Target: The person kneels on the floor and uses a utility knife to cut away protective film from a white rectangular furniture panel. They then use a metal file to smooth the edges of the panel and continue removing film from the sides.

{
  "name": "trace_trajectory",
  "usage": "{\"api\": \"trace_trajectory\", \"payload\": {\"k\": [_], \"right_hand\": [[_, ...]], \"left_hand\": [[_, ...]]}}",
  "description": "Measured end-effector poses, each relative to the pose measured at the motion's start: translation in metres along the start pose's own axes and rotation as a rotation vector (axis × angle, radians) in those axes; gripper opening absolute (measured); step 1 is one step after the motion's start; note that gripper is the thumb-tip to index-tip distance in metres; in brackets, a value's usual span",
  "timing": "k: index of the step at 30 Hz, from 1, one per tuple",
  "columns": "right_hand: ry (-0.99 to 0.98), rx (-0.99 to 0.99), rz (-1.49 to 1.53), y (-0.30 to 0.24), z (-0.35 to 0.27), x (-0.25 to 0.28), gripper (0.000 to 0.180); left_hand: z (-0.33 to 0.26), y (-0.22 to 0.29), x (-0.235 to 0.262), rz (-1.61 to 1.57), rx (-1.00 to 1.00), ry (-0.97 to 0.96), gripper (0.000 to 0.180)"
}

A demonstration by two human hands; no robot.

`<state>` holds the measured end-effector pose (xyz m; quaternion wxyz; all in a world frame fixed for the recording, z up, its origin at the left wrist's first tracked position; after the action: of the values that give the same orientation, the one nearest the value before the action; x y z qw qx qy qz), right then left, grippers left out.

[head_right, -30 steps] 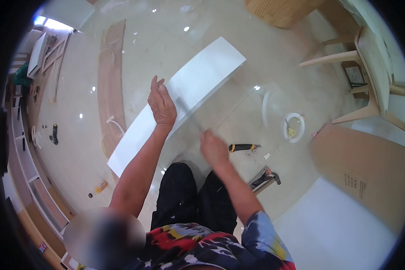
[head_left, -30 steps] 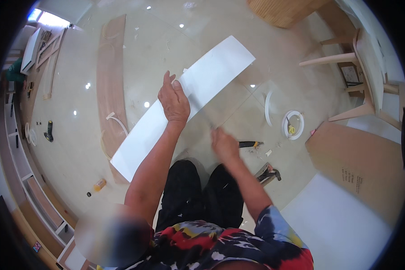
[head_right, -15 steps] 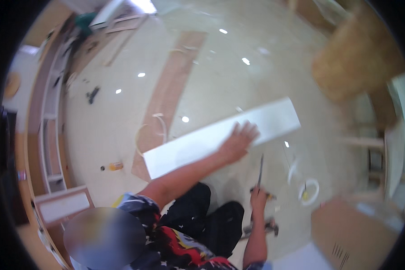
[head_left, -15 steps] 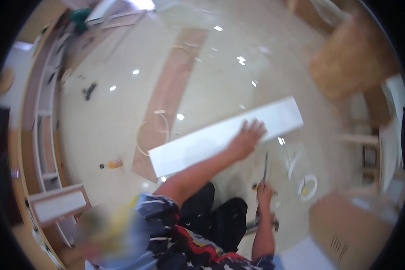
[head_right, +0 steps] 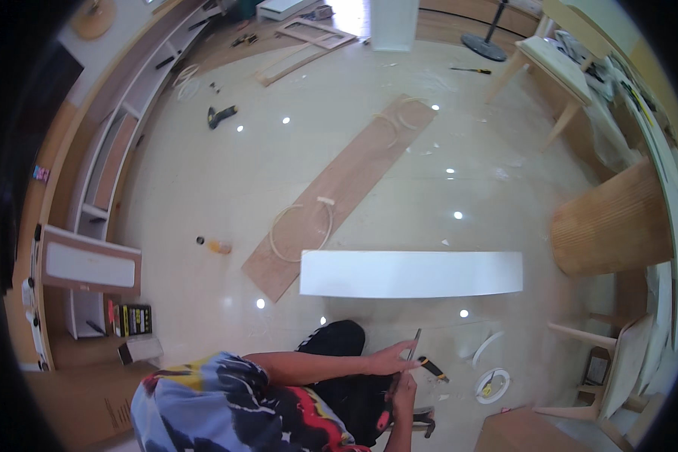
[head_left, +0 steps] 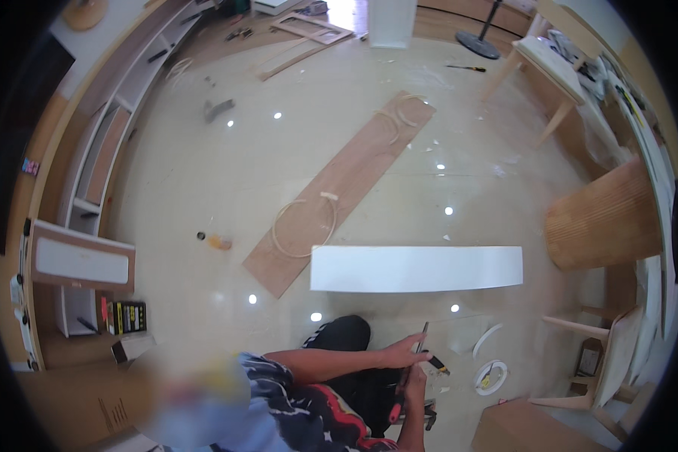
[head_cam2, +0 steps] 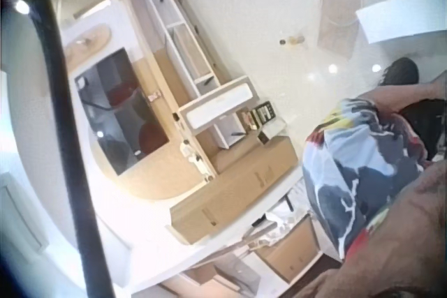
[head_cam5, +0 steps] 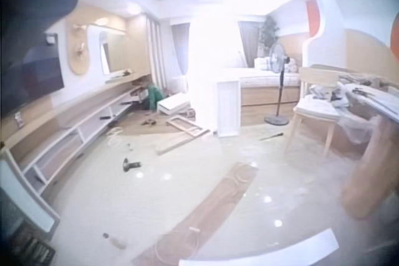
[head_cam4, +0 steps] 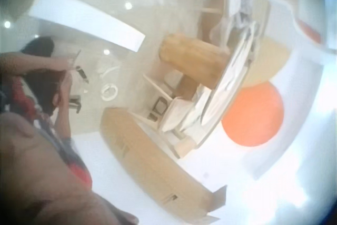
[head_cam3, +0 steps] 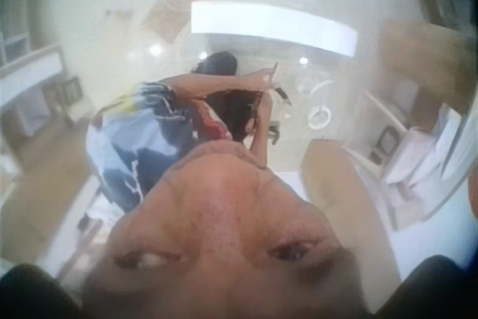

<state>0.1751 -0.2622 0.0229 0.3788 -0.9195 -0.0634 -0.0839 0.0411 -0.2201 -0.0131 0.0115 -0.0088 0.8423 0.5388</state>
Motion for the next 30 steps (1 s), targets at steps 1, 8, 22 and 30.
{"api": "trace_trajectory", "payload": {"k": [1, 8, 22, 30], "right_hand": [[0.037, 0.0, 0.076, -0.009, -0.009, -0.017, 0.041], [-0.001, 0.139, 0.245, -0.038, -0.077, -0.07, 0.023], [-0.257, 0.235, 0.058, -0.053, -0.159, -0.116, 0.019], [0.429, 0.293, 0.127, -0.002, -0.015, -0.009, 0.035]], "left_hand": [[0.0, 0.005, 0.004, 0.002, 0.007, 0.076, 0.071], [-0.048, 0.071, 0.054, -0.072, 0.314, -0.206, 0.061], [0.027, 0.134, 0.204, -0.631, 0.007, 0.739, 0.033], [0.066, 0.108, 0.157, 0.604, -0.457, 0.574, 0.054]]}}
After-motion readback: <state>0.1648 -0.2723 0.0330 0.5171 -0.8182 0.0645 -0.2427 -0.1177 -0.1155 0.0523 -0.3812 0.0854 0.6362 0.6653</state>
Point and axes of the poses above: each hand's wrist, its own z-axis towards the middle knuckle, its own x-axis out of the back of the hand, y = z × x, the point moved 3 cm from there along z, towards the middle knuckle, and after that the axes turned 13 degrees about y, right-handed, at the moved point
